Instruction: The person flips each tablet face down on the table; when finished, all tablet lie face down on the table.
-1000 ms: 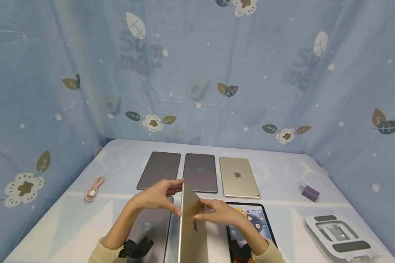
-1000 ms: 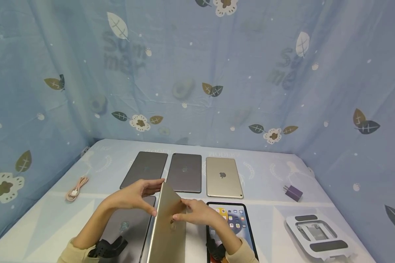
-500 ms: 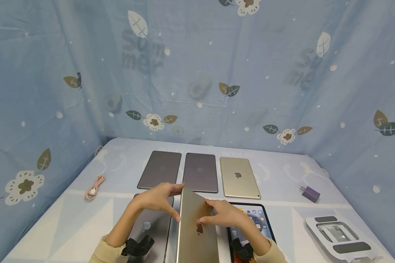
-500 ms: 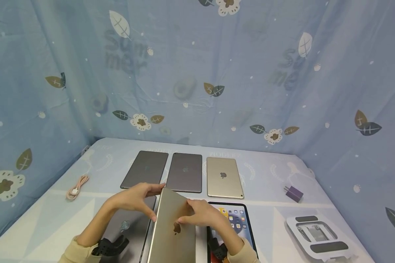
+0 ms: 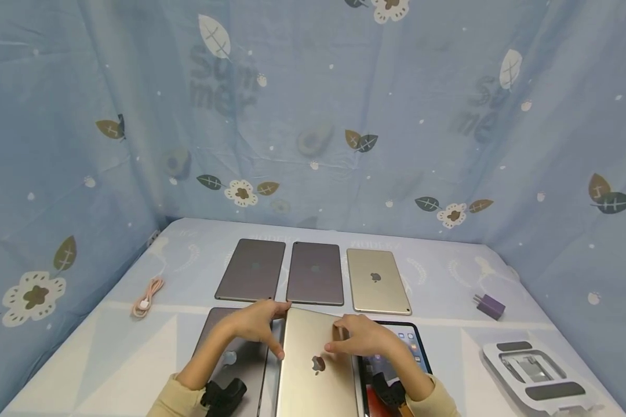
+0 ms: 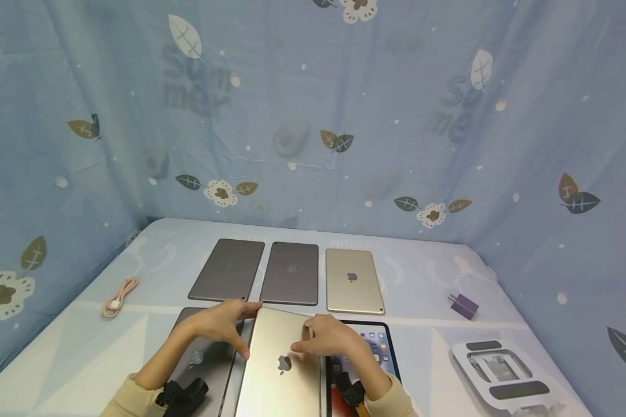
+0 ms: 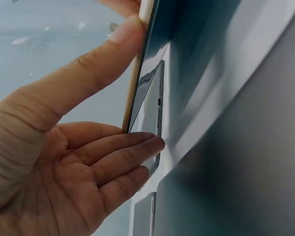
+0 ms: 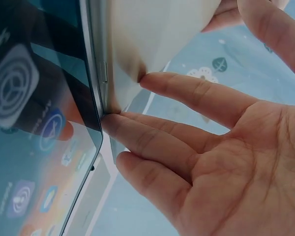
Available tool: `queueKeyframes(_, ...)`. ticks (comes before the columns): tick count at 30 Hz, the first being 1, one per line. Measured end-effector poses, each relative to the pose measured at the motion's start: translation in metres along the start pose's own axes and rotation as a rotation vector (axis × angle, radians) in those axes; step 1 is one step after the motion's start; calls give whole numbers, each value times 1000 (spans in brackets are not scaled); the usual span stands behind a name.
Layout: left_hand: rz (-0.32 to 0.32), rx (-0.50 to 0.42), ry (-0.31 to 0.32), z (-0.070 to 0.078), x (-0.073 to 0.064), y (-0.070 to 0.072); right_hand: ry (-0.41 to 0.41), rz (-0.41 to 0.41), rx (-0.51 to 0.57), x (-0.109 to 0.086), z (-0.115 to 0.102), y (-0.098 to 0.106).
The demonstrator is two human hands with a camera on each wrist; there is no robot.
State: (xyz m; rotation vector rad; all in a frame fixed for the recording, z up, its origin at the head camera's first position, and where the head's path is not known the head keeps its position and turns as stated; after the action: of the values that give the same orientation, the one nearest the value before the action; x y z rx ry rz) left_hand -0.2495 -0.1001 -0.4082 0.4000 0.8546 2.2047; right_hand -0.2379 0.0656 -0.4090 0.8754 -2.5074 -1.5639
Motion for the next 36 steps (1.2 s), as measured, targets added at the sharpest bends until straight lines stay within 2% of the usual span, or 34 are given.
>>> queueKeyframes(8,13,-32,21,-9,1,-2,-22,-18,-16,0,0,-2)
queueKeyframes(13,28,-122,26,-14,2,-2,-55,-36,-36,-1,-1,-5)
queueKeyframes(15,31,-122,39,-15,2,-2,-66,-40,-39,-1,-2,-6)
queueKeyframes(18,50,-79,68,-15,2,-1,-74,-30,-66,-1,-3,-7)
queueKeyframes(22,42,-2,109,-13,1,-3,-76,-24,-136,0,-4,-9)
queueKeyframes(28,-9,117,196,-11,1,-11,-138,-114,-231,-3,3,-17)
queueKeyframes(36,-51,240,235,-5,2,-19,-158,-174,-267,-8,1,-21)
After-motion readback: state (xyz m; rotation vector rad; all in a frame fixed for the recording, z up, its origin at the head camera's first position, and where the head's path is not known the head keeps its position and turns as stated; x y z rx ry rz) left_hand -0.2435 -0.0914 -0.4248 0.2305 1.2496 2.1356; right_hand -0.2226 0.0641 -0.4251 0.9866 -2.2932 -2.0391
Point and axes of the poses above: each hand's wrist, its own x-axis towards the middle knuckle, its own y-axis out of the back of the hand, z = x × y, the point moved 8 cm from there along x, towards the middle knuckle, and after that the axes turned 8 degrees about -y, right-handed, at the moved point
